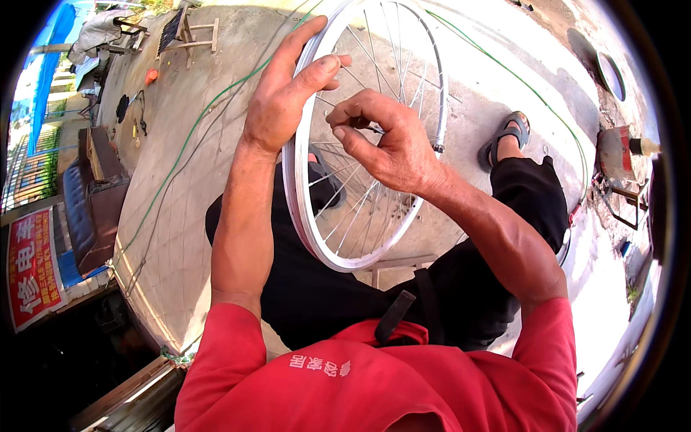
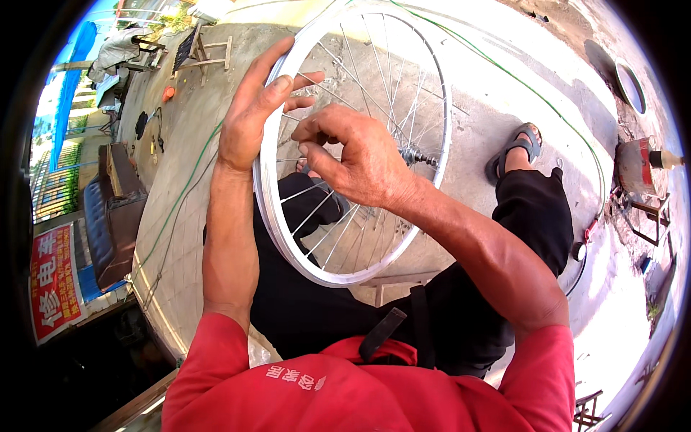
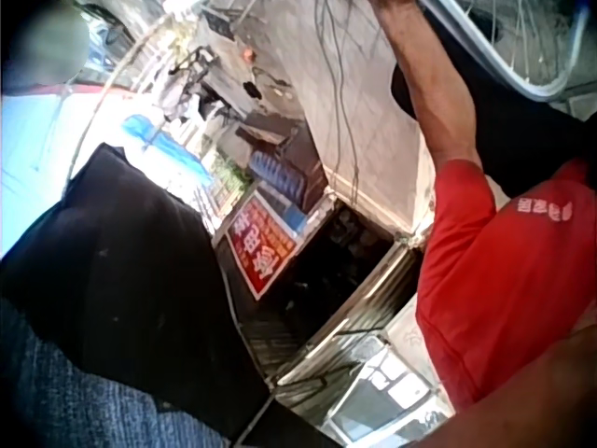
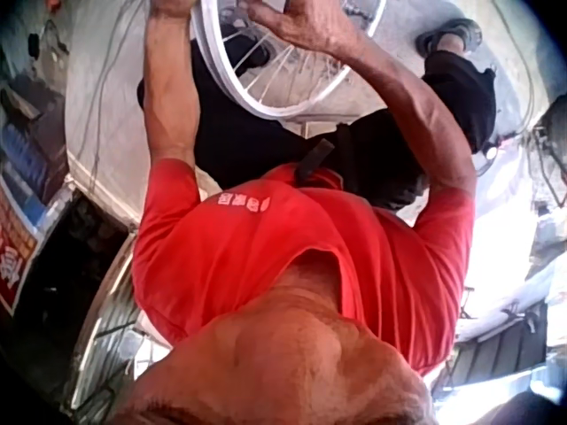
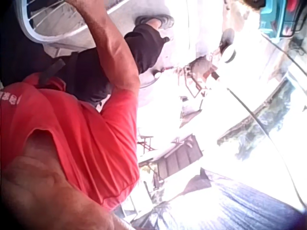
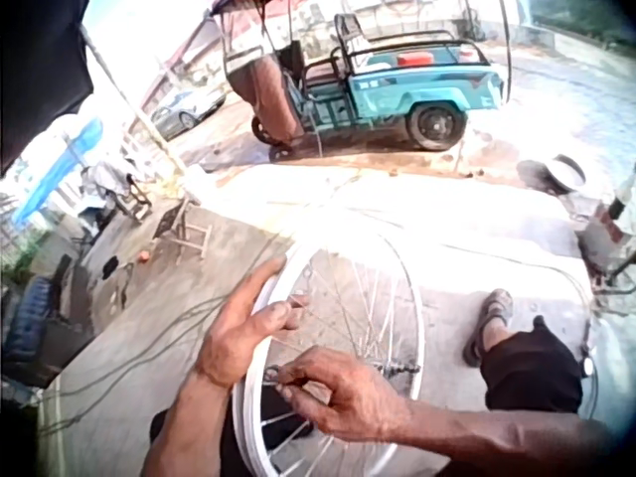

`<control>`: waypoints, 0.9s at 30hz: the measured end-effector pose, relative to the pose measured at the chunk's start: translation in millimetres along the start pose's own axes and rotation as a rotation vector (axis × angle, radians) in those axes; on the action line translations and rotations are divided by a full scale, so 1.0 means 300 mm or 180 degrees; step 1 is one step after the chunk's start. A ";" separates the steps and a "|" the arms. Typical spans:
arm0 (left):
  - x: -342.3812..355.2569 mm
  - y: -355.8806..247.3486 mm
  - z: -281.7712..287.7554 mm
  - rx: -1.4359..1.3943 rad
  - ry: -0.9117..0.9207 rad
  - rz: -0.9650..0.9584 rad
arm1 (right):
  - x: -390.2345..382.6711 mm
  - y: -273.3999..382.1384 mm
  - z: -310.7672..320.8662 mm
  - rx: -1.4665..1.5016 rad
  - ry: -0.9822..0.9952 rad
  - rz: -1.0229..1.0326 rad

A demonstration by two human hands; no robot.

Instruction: The person threads bicycle spokes through the holes in the rim and into the hub, then tightens the spoke nipples by hand.

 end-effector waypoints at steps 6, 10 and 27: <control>0.011 -0.003 0.000 -0.0121 0.0017 0.0042 | -0.059 0.026 -0.075 -0.0336 0.0083 0.0158; 0.013 -0.011 -0.018 -0.0111 -0.0059 0.0055 | -0.047 0.027 -0.077 -0.0545 -0.0388 0.0139; 0.018 -0.016 -0.031 -0.0174 -0.0061 0.0076 | -0.009 -0.006 -0.085 -0.0175 -0.0006 0.0241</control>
Point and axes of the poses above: each hand's wrist, its own x-axis towards the middle knuckle, its own z-axis out of the back of the hand, y = z × x, the point moved 4 cm from there along x, towards the middle knuckle, and after that the axes turned 9 degrees about z, right-handed, at the moved point
